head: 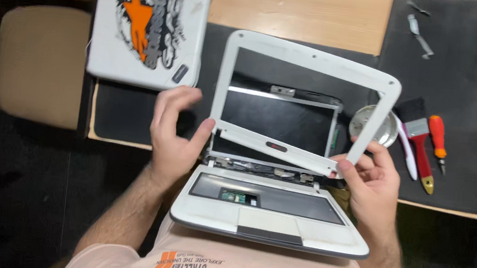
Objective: The person uses a screwdriver to remove screws from the bezel of a white laptop screen. They then detach the bezel, place it on the desk, and reattach it to the screen, securing it with the screws.
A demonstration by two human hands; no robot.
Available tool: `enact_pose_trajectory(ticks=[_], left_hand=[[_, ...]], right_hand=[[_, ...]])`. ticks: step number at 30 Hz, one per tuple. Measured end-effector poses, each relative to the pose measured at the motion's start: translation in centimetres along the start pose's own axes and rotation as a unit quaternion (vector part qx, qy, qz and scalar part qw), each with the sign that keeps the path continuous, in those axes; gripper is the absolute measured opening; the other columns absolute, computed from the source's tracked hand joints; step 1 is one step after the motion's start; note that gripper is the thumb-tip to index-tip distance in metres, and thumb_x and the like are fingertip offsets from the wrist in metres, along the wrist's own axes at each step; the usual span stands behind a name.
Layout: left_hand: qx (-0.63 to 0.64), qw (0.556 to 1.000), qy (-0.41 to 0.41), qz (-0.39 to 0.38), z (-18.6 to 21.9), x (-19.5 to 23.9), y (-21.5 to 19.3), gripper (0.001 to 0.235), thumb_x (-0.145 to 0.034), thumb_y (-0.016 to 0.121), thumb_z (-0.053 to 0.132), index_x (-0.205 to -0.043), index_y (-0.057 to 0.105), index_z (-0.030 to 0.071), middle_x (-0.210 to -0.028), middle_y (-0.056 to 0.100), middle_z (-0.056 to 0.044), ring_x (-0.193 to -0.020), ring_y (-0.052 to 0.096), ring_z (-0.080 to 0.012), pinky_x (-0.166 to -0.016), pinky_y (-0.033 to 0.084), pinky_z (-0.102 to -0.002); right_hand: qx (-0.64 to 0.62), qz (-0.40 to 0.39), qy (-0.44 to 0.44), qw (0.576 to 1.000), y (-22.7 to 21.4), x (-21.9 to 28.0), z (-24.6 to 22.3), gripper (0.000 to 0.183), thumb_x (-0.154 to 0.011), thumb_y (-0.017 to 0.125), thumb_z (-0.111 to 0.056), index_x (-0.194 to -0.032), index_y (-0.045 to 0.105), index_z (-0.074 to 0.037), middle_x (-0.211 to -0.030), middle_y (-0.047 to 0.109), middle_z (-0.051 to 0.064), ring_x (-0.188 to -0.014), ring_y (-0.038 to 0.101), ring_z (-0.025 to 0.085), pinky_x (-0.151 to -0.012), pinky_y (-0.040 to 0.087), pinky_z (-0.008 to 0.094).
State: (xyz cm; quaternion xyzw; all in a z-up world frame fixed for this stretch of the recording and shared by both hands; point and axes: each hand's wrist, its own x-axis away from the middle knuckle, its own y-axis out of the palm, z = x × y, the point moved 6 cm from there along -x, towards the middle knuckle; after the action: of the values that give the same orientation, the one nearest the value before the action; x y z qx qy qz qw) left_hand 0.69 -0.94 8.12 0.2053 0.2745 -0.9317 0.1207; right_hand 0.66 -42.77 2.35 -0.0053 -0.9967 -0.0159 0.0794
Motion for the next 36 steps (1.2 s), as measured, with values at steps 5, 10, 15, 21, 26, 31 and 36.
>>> enact_pose_trajectory(ticks=[5,10,15,21,26,31,36], left_hand=[[0.188,0.944,-0.258,-0.088,-3.3,4.0,0.5,0.048,-0.108,0.085,-0.005,-0.156,0.077,-0.002,-0.127,0.08,-0.013,-0.103,0.08,-0.0154,-0.096,0.071,-0.03],[0.212,0.908,-0.346,-0.1,-4.1,5.9,0.3,0.044,-0.108,0.084,-0.005,-0.151,0.079,0.0,-0.116,0.08,-0.008,-0.098,0.076,-0.0105,-0.093,0.068,-0.023],[0.178,0.913,-0.334,-0.152,-4.2,6.8,0.1,0.043,-0.105,0.086,-0.006,-0.147,0.081,0.004,-0.108,0.079,-0.005,-0.082,0.071,-0.0038,-0.077,0.062,-0.015],[0.084,0.924,-0.318,-0.194,-3.7,6.6,-0.4,0.042,-0.099,0.089,-0.001,-0.14,0.083,0.01,-0.103,0.083,0.0,-0.075,0.075,-0.0039,-0.077,0.064,-0.018],[0.037,0.937,-0.278,-0.207,-3.5,6.4,-0.7,0.041,-0.1,0.088,0.002,-0.141,0.083,0.01,-0.105,0.081,-0.001,-0.077,0.072,-0.0068,-0.076,0.065,-0.022],[0.002,0.939,-0.262,-0.223,-2.7,5.6,-0.6,0.039,-0.1,0.088,0.003,-0.138,0.084,0.013,-0.104,0.08,0.0,-0.077,0.075,-0.0087,-0.078,0.069,-0.024],[-0.063,0.938,-0.251,-0.229,-2.0,5.1,-0.7,0.053,-0.099,0.094,0.002,-0.15,0.081,-0.003,-0.11,0.085,-0.02,-0.087,0.091,-0.0274,-0.073,0.078,-0.035]], right_hand=[[0.054,-0.008,0.067,0.996,0.8,0.5,-1.0,0.05,-0.115,0.076,0.001,-0.163,0.061,0.001,-0.111,0.087,0.024,-0.086,0.079,0.022,-0.089,0.071,0.037],[0.203,0.013,0.02,0.979,1.7,1.0,-3.0,0.052,-0.107,0.093,0.004,-0.157,0.079,0.001,-0.121,0.085,0.012,-0.103,0.075,0.013,-0.096,0.065,0.024],[0.245,0.029,0.012,0.969,1.2,1.4,-2.1,0.087,-0.098,0.099,0.004,-0.18,0.068,0.001,-0.109,0.079,0.014,-0.094,0.066,0.01,-0.09,0.062,0.024],[0.286,-0.002,0.002,0.958,1.3,1.3,-2.3,0.088,-0.094,0.104,0.003,-0.176,0.071,0.002,-0.107,0.075,0.013,-0.09,0.061,0.012,-0.092,0.061,0.024],[0.309,-0.008,-0.027,0.951,1.5,1.2,-1.9,0.088,-0.093,0.106,0.0,-0.174,0.071,0.004,-0.104,0.075,0.013,-0.085,0.062,0.012,-0.088,0.062,0.025],[0.354,-0.001,-0.032,0.935,1.6,1.0,-2.5,0.087,-0.087,0.11,-0.005,-0.167,0.076,-0.002,-0.103,0.078,0.009,-0.08,0.069,0.012,-0.085,0.066,0.026],[0.365,-0.003,-0.04,0.93,1.5,1.0,-2.9,0.089,-0.082,0.112,-0.003,-0.164,0.077,0.006,-0.104,0.083,0.025,-0.081,0.086,0.031,-0.072,0.076,0.038]])
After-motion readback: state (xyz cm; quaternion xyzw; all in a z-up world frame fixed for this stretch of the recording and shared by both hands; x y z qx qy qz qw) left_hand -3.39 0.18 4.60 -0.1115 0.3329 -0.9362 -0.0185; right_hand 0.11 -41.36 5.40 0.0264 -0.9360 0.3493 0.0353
